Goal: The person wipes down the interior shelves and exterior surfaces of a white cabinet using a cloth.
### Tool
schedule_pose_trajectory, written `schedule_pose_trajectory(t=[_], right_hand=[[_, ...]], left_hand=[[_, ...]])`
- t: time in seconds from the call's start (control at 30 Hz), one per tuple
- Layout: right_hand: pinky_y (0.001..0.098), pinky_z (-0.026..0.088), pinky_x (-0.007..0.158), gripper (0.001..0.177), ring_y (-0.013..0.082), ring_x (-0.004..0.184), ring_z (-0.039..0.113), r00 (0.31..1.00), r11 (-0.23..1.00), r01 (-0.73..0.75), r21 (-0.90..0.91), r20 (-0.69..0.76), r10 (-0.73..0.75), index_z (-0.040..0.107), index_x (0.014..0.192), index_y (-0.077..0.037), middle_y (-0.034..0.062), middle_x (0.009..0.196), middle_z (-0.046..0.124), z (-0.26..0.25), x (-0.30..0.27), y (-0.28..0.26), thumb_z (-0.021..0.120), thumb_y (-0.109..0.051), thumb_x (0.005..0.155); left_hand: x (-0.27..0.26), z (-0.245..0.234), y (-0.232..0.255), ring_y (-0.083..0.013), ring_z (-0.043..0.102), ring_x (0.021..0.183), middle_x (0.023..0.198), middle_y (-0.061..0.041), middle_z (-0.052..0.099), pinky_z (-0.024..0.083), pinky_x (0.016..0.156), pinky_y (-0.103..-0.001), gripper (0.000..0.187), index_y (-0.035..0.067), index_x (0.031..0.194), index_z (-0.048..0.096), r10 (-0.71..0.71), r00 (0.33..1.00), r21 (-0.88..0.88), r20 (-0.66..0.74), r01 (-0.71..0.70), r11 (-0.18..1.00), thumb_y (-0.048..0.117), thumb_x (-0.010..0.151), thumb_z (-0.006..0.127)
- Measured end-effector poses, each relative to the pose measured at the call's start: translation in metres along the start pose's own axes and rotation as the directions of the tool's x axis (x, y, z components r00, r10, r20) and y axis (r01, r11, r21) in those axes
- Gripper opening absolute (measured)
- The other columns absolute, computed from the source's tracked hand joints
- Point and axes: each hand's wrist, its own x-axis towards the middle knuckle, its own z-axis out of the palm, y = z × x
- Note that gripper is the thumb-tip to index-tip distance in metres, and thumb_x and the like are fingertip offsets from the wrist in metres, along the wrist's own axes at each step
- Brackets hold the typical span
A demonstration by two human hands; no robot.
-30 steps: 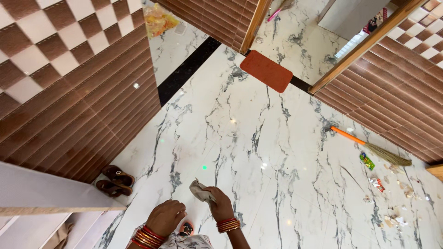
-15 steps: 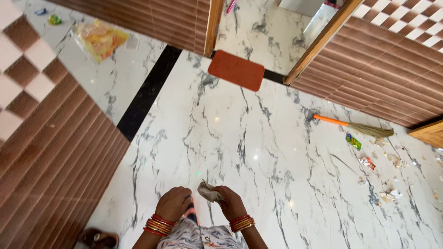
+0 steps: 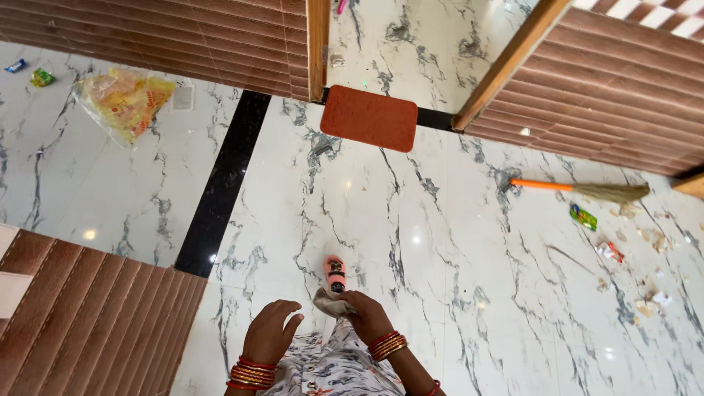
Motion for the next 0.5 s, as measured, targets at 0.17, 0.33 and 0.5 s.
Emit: schedule_pose_trajectory(t=[0.17, 0.33, 0.5], right_hand=[[0.0420, 0.058, 0.088, 0.040, 0.0347, 0.103, 0.069, 0.967, 0.972, 0.232, 0.036, 0.096, -0.234, 0.066, 0.124, -0.011, 0.0133, 0.114, 0.070, -0.013, 0.140, -0.011, 0.066, 0.004, 0.086], [0.0394, 0.059, 0.087, 0.040, 0.0312, 0.102, 0.070, 0.909, 0.948, 0.317, 0.025, 0.275, -0.312, 0.067, 0.122, -0.012, 0.0102, 0.116, 0.071, -0.049, 0.267, -0.053, 0.067, 0.004, 0.086], [0.0362, 0.060, 0.087, 0.035, 0.0283, 0.101, 0.072, 0.806, 0.887, 0.449, 0.110, 0.380, -0.454, 0.064, 0.123, -0.013, 0.0086, 0.116, 0.071, -0.069, 0.365, -0.068, 0.069, 0.000, 0.092]], left_hand=[[0.084, -0.012, -0.026, -0.0312, 0.061, 0.119, 0.127, -0.013, 0.066, 0.051, 0.098, -0.042, 0.049, 0.008, 0.127, 0.063, -0.071, 0.995, 0.067, -0.075, 0.076, 0.995, 0.037, 0.089, 0.072], [0.195, -0.047, -0.013, -0.0345, 0.050, 0.130, 0.142, -0.015, 0.052, 0.047, 0.103, -0.045, 0.085, 0.009, 0.148, 0.046, -0.127, 0.984, 0.001, -0.124, 0.128, 0.992, 0.040, 0.077, 0.082], [0.259, -0.070, -0.022, -0.0377, 0.049, 0.132, 0.145, -0.019, 0.050, 0.047, 0.104, -0.047, 0.087, 0.008, 0.142, 0.048, -0.109, 0.944, 0.025, -0.311, 0.123, 0.992, 0.021, 0.066, 0.089]])
